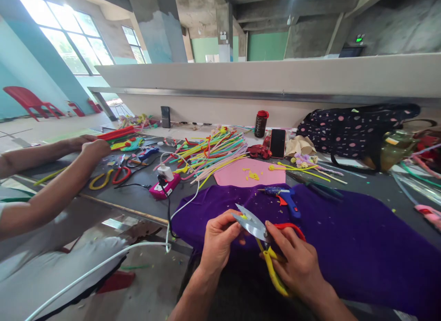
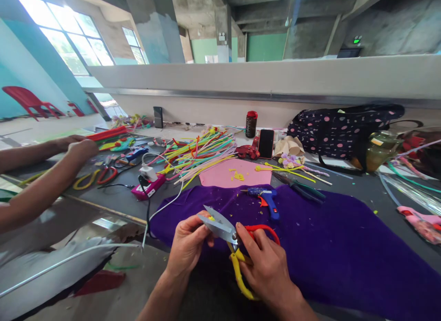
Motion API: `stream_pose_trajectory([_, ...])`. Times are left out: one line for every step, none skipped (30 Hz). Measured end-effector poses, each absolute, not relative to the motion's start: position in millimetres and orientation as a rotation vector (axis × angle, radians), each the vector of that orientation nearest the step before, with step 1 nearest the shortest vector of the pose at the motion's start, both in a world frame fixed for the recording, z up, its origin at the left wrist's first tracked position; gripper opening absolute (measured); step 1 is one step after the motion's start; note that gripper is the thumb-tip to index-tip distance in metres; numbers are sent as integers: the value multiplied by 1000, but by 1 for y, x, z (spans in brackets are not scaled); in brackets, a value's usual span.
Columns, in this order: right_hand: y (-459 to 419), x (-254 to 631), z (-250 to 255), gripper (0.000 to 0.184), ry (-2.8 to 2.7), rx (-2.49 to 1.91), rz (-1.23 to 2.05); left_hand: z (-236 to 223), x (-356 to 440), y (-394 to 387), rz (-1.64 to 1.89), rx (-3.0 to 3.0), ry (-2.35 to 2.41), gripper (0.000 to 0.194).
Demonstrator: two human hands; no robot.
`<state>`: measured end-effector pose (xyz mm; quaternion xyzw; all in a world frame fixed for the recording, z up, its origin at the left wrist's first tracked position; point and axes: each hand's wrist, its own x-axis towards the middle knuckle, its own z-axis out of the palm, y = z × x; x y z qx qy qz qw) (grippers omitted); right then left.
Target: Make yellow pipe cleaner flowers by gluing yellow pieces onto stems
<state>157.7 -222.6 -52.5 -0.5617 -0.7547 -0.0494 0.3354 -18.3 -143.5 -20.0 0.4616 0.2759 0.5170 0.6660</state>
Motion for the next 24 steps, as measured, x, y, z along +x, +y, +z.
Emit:
stream_pose_trajectory([-222,158,-53,59,-1972,-1466,-135,-20,-18,-143,1165,1041,624,9])
stream_pose_trajectory([-222,158,-53,59,-1974,-1465,-142,-19,-19,-143,1163,1042,623,10])
stream_pose_trajectory([-221,158,-53,59,-1974,-1464,-147,-19,-19,-143,1159,1043,622,10])
stream_pose_trajectory([-221,158,-54,59,-1974,-1461,-149,-18,-19,-142,1154,1045,622,10])
stream_pose_trajectory([-220,158,-54,60,-1977,-1457,-144,-18,-19,-142,1152,1046,621,10])
stream_pose_trajectory([-220,158,-54,60,-1981,-1454,-134,-18,-20,-142,1151,1047,622,9])
stream_pose_trajectory([-220,158,-54,60,-1986,-1451,-120,-17,-20,-142,1151,1048,625,9])
stream_pose_trajectory([-219,158,-54,61,-1990,-1447,-105,-17,-20,-142,1152,1047,631,9])
stream_pose_trajectory([-219,158,-54,61,-1992,-1442,-90,-17,-21,-141,1153,1044,636,10])
stream_pose_trajectory([-219,158,-54,61,-1992,-1437,-78,-18,-21,-141,1155,1042,639,10])
stream_pose_trajectory([-219,158,-54,61,-1992,-1433,-68,-18,-21,-141,1157,1040,641,11])
stream_pose_trajectory([-219,158,-55,61,-1991,-1428,-61,-18,-21,-141,1158,1038,641,11])
stream_pose_trajectory([-219,158,-55,62,-1993,-1423,-55,-19,-22,-141,1158,1036,639,11])
stream_pose_trajectory([-219,158,-56,62,-1995,-1419,-51,-19,-22,-141,1159,1034,637,11])
stream_pose_trajectory([-219,157,-57,62,-1998,-1416,-45,-19,-22,-142,1158,1033,637,10])
stream_pose_trajectory([-219,157,-57,62,-2001,-1415,-38,-19,-21,-142,1158,1030,636,10])
stream_pose_trajectory([-219,157,-57,62,-2000,-1414,-33,-19,-21,-142,1160,1025,634,10])
stream_pose_trajectory([-219,157,-56,62,-1994,-1416,-30,-19,-21,-143,1163,1020,632,10])
stream_pose_trajectory([-219,156,-55,62,-1985,-1425,-28,-19,-20,-143,1168,1014,630,10])
stream_pose_trajectory([-219,155,-53,62,-1973,-1440,-25,-19,-20,-143,1174,1004,627,11])
stream_pose_trajectory([-220,154,-50,62,-1957,-1456,-19,-18,-20,-143,1180,989,623,12])
stream_pose_trajectory([-221,153,-47,62,-1937,-1469,-6,-18,-20,-143,1181,970,619,13])
stream_pose_trajectory([-222,152,-44,62,-1917,-1479,24,-17,-20,-142,1176,947,616,13])
stream_pose_trajectory([-224,151,-41,62,-1894,-1484,72,-17,-20,-142,1166,921,611,14])
